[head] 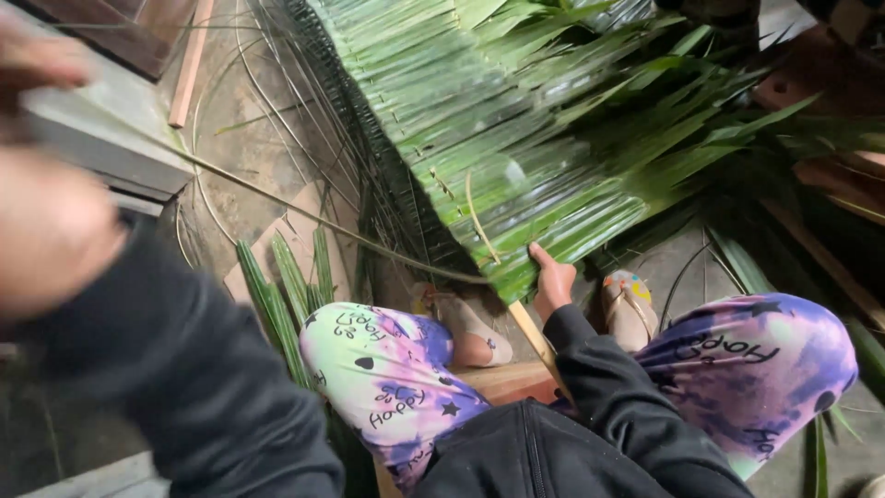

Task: Weaving palm leaves into a mat or roof section by folding them over a support and stitching them together.

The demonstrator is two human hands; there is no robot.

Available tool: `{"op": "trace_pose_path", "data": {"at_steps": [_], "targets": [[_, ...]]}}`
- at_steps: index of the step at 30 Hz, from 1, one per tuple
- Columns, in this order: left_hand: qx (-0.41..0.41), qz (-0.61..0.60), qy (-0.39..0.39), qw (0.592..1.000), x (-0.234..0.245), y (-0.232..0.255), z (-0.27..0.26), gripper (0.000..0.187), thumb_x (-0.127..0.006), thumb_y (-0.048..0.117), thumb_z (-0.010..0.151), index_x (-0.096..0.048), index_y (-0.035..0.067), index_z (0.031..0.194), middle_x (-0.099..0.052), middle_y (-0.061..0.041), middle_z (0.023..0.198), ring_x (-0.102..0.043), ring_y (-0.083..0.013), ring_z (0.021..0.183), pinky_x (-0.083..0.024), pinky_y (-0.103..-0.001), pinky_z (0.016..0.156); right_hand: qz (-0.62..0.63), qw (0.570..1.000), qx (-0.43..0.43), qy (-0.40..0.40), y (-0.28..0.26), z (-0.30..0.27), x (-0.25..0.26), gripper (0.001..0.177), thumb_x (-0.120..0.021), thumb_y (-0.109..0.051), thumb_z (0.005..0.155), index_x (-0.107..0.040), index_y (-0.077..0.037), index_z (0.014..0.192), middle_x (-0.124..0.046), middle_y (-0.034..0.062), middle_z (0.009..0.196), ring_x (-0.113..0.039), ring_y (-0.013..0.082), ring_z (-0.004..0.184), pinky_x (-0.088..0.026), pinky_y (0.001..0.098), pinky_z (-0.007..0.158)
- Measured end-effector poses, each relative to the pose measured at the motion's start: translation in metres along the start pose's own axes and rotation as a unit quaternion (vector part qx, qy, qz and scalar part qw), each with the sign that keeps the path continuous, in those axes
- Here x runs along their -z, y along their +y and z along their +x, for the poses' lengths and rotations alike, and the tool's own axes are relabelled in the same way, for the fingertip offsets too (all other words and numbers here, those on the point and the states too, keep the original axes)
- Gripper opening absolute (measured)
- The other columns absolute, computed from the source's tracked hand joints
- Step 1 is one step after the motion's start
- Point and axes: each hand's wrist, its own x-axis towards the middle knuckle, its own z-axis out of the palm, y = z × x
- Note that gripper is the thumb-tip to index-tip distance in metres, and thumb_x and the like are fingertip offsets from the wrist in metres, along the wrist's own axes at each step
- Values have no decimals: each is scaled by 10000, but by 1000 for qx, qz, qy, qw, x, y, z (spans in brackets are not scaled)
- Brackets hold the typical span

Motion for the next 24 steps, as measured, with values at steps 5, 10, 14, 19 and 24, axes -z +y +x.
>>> {"op": "trace_pose_path", "data": {"at_steps": [5,10,14,19,24], "targets": [[211,-450,130,858,-132,-1,13,218,-517,224,1066,-608,63,950,-708,-138,827,-668,-217,625,-644,-329,594,-50,999,-16,14,11,10,-1,569,-1006,-232,659,-723,90,1034,-738,215,971,-737,298,913,-545,490,728],[370,-425,-7,826,-297,19,-96,159,-494,110,860,-603,116,744,-635,-74,636,-620,-205,526,-517,-324,532,-46,999,3,12,-4,-11,-3,569,-988,-188,679,-698,126,1054,-716,231,968,-708,300,900,-557,473,735],[282,-147,-194,928,-430,18,-187,395,-880,540,676,-576,288,682,-701,63,685,-750,-216,745,-596,-356,700,-31,1000,3,4,-2,-9,-2,558,-996,-181,677,-705,109,1055,-710,204,945,-689,275,859,-549,481,699],[298,-51,-467,831,-465,51,-248,197,-661,451,879,-671,278,973,-768,4,976,-746,-253,1031,-603,-434,894,-17,1000,-14,9,-4,-7,-1,578,-996,-169,664,-693,103,1074,-708,196,948,-696,285,860,-551,473,723],[268,-65,-295,915,-401,72,-289,276,-700,443,898,-665,281,1118,-690,2,1097,-702,-242,1062,-594,-410,925,-15,1000,-23,1,-7,-7,-4,565,-998,-166,667,-696,98,1065,-711,197,956,-699,285,859,-551,487,716]]}}
